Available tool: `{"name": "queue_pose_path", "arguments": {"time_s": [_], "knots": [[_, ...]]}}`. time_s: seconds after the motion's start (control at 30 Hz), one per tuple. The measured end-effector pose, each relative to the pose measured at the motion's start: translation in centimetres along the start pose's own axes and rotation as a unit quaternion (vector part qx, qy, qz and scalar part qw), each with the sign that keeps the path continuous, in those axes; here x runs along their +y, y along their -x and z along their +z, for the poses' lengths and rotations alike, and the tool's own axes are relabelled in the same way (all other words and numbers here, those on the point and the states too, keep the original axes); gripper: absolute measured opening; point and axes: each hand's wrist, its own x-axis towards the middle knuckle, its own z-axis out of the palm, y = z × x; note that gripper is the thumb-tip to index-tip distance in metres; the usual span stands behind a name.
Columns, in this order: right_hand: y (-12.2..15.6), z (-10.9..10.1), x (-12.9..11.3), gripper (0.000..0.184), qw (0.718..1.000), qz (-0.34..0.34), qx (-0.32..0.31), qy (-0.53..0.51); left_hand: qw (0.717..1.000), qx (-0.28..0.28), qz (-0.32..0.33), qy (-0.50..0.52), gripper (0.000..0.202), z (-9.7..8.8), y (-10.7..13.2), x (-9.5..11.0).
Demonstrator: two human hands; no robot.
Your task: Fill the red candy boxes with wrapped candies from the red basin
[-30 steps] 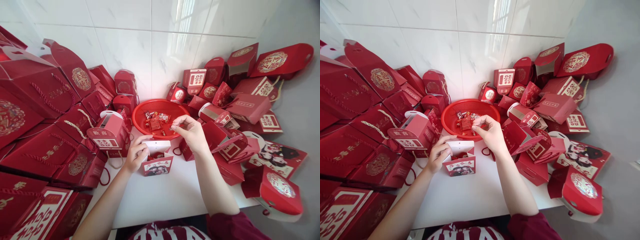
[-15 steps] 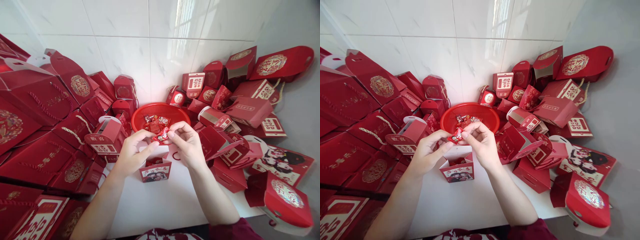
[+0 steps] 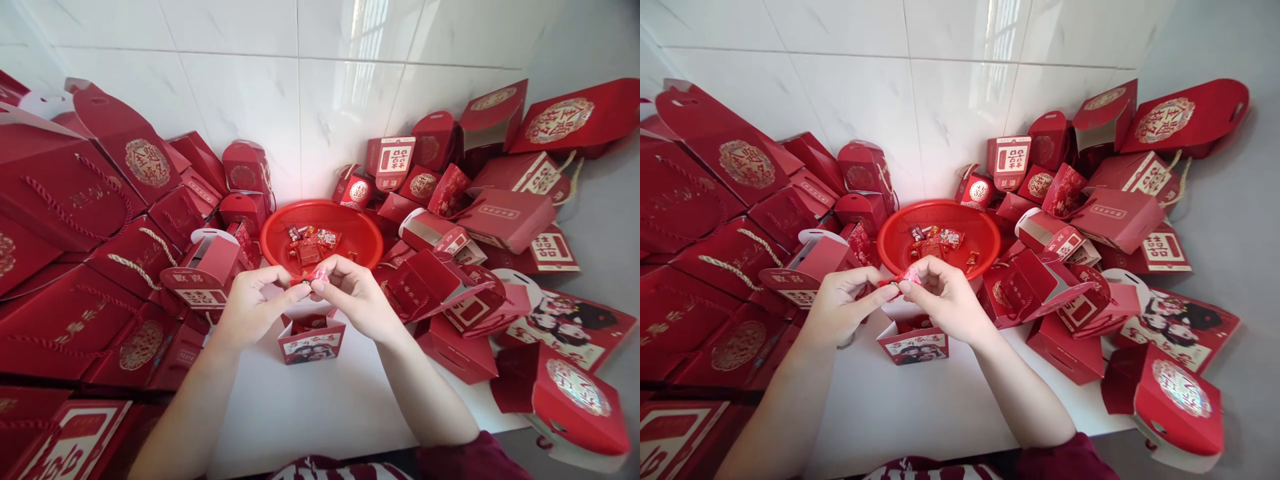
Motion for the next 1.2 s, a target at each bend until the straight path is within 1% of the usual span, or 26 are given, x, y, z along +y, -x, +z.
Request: {"name": "queue_pose_path", "arguments": {"time_s": [0.17,0.33,0.47,0.63,0.73,0.83,0.9,0.97,1.1,1.2], "knots": [[0.1,-0.3,-0.2,0.025,0.998,0.030,-0.003,0.057,0.999,-0.020,0.015,-0.019,0.023,-0.3,0.1,-0.1],[0.2,-0.3,0.1,0.029,0.997,0.010,-0.006,0.081,0.998,-0.040,0.018,-0.034,0.023,-0.4,0.3,-0.1],[0.2,-0.2,0.3,0.031,0.996,-0.007,0.001,0.094,0.999,-0.049,0.016,-0.007,0.020,-0.1,0.3,-0.3],[0.1,-0.2,0.1,0.030,0.994,-0.027,0.005,0.107,0.998,-0.052,0.018,0.002,0.020,0.1,0.3,-0.3],[0.1,-0.3,0.1,0.029,0.994,-0.037,0.001,0.107,0.999,-0.041,0.022,-0.002,0.020,0.2,0.3,-0.1],[0.0,-0.4,0.2,0.027,0.994,-0.035,0.000,0.107,0.999,-0.031,0.021,-0.002,0.021,0.2,0.2,0.1],[0.0,-0.5,0.2,0.026,0.994,-0.029,0.000,0.109,0.999,-0.034,0.014,0.004,0.021,0.3,0.2,0.1],[-0.1,-0.6,0.3,0.026,0.995,-0.022,-0.007,0.100,0.998,-0.050,0.004,0.023,0.023,0.3,0.1,-0.1],[-0.3,-0.7,0.5,0.024,0.998,0.001,-0.028,0.058,0.993,-0.101,-0.015,0.058,0.025,0.5,-0.3,-0.6],[-0.4,-0.9,0.6,0.023,0.998,0.014,-0.036,0.053,0.991,-0.111,-0.014,0.070,0.025,0.7,-0.5,-0.7]]}}
